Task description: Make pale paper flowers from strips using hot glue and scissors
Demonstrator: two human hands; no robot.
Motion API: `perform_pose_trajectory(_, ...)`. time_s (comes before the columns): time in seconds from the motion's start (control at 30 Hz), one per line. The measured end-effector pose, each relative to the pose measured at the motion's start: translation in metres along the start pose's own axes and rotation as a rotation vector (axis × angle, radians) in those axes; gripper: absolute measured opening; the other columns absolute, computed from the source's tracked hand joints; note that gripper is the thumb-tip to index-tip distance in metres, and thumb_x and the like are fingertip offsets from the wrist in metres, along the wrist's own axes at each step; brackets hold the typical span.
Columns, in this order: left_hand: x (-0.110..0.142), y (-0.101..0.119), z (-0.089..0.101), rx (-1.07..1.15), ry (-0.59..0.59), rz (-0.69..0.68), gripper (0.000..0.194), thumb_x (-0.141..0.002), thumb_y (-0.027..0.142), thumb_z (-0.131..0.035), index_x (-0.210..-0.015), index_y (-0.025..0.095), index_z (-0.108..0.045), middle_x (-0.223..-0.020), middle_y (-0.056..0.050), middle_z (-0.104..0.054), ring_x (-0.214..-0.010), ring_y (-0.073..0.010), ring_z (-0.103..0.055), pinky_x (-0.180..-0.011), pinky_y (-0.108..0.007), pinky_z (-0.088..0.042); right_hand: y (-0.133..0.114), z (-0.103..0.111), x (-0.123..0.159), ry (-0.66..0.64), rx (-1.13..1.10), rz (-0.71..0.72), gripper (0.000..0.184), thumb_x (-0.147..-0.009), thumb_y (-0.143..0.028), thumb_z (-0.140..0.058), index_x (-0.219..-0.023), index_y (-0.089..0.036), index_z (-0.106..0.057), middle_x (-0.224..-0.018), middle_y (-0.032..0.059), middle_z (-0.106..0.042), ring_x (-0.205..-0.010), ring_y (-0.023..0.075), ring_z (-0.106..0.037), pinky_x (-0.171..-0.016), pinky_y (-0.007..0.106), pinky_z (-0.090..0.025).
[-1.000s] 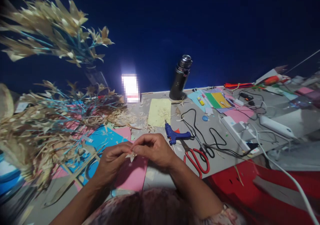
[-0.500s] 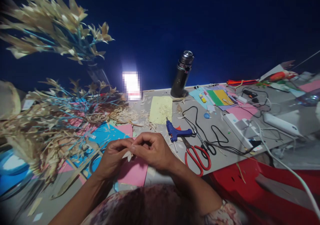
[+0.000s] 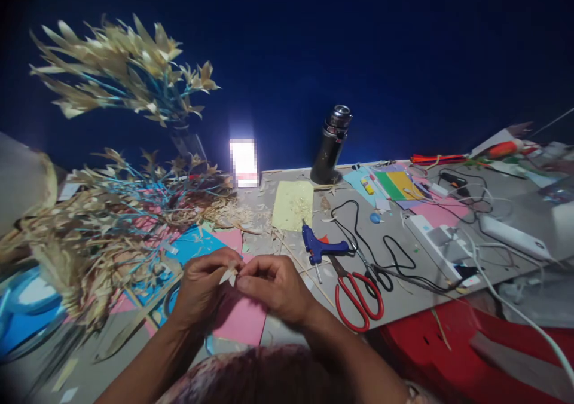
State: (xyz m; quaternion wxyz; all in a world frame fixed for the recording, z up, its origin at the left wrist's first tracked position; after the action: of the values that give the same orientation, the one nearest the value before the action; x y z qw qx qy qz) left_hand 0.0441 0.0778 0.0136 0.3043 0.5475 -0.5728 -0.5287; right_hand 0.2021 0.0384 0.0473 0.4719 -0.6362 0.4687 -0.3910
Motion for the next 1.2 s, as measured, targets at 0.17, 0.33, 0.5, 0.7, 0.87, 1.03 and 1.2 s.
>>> perform_pose_trajectory(0.17, 0.002, 0.000, -0.001, -0.046, 0.026, -0.035, 0.016, -0.077, 0.011, -0.079, -0.075, 0.026, -0.080, -0.080, -0.002, -0.074, -0.076, -0.0169, -0.067, -0.070, -0.025, -0.052, 0.006, -0.004, 0.001, 0.040, -0.102, -0.060, 0.024, -0.073, -0.038, -0.080, -0.073, -0.016, -0.070, -0.067, -0.0014, -0.060, -0.059, 0.0105, -0.047, -0.056, 0.023, -0.035)
perform_pose_trajectory(0.33, 0.004, 0.001, -0.003, -0.015, 0.044, 0.049, 0.009, -0.076, 0.016, -0.081, -0.071, 0.024, -0.079, -0.078, -0.003, -0.073, -0.075, -0.0182, -0.066, -0.072, -0.026, -0.052, 0.008, -0.008, 0.001, 0.078, -0.121, -0.087, 0.019, -0.070, -0.031, -0.080, -0.069, -0.016, -0.070, -0.065, -0.0023, -0.060, -0.058, 0.0095, -0.045, -0.055, 0.023, -0.032)
perform_pose_trajectory(0.5, 0.006, -0.003, -0.006, 0.049, 0.095, 0.168, 0.011, -0.072, 0.025, -0.086, -0.068, 0.020, -0.078, -0.075, -0.004, -0.070, -0.071, -0.0181, -0.063, -0.069, -0.027, -0.050, 0.007, -0.012, -0.001, 0.097, -0.084, -0.110, 0.021, -0.069, -0.033, -0.078, -0.066, -0.016, -0.067, -0.061, -0.0035, -0.056, -0.056, 0.0091, -0.041, -0.054, 0.023, -0.030)
perform_pose_trajectory(0.7, 0.007, -0.009, -0.009, 0.198, 0.155, 0.287, 0.023, -0.064, 0.034, -0.093, -0.068, 0.018, -0.077, -0.073, -0.003, -0.068, -0.065, -0.0148, -0.058, -0.061, -0.024, -0.047, 0.004, -0.012, -0.003, 0.075, -0.030, -0.057, 0.030, -0.073, -0.044, -0.080, -0.070, -0.017, -0.067, -0.066, -0.0008, -0.059, -0.061, 0.0116, -0.046, -0.057, 0.025, -0.035)
perform_pose_trajectory(0.87, 0.006, -0.005, -0.008, 0.100, 0.176, 0.226, 0.016, -0.069, 0.029, -0.089, -0.069, 0.018, -0.077, -0.069, -0.001, -0.066, -0.055, -0.0111, -0.051, -0.054, -0.022, -0.043, 0.006, -0.011, -0.006, 0.030, -0.085, -0.056, 0.039, -0.076, -0.053, -0.080, -0.073, -0.015, -0.070, -0.068, 0.0003, -0.062, -0.061, 0.0117, -0.051, -0.059, 0.025, -0.038)
perform_pose_trajectory(1.03, 0.006, 0.000, -0.003, -0.040, 0.195, 0.085, 0.008, -0.073, 0.025, -0.084, -0.070, 0.022, -0.078, -0.077, -0.003, -0.071, -0.065, -0.0158, -0.060, -0.059, -0.025, -0.049, 0.015, -0.012, -0.009, 0.108, -0.182, -0.112, 0.033, -0.069, -0.043, -0.086, -0.067, -0.014, -0.069, -0.065, 0.0013, -0.066, -0.057, 0.0110, -0.053, -0.058, 0.024, -0.038)
perform_pose_trajectory(1.2, 0.009, 0.002, 0.000, -0.181, 0.210, -0.007, 0.006, -0.076, 0.022, -0.080, -0.070, 0.024, -0.078, -0.078, -0.003, -0.073, -0.077, -0.0200, -0.066, -0.075, -0.029, -0.053, 0.018, -0.017, -0.011, 0.169, -0.197, -0.133, 0.028, -0.069, -0.034, -0.081, -0.059, -0.016, -0.061, -0.057, -0.0015, -0.061, -0.051, 0.0099, -0.051, -0.056, 0.024, -0.040)
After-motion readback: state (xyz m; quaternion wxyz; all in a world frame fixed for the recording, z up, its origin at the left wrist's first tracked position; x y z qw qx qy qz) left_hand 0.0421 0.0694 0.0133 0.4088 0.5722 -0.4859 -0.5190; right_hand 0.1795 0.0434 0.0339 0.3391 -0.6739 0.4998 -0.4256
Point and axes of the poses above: each hand's wrist, its own x-axis away from the middle knuckle, its own z-axis out of the back of the hand, y = z × x, the point moved 4 cm from there along -x, towards the middle knuckle
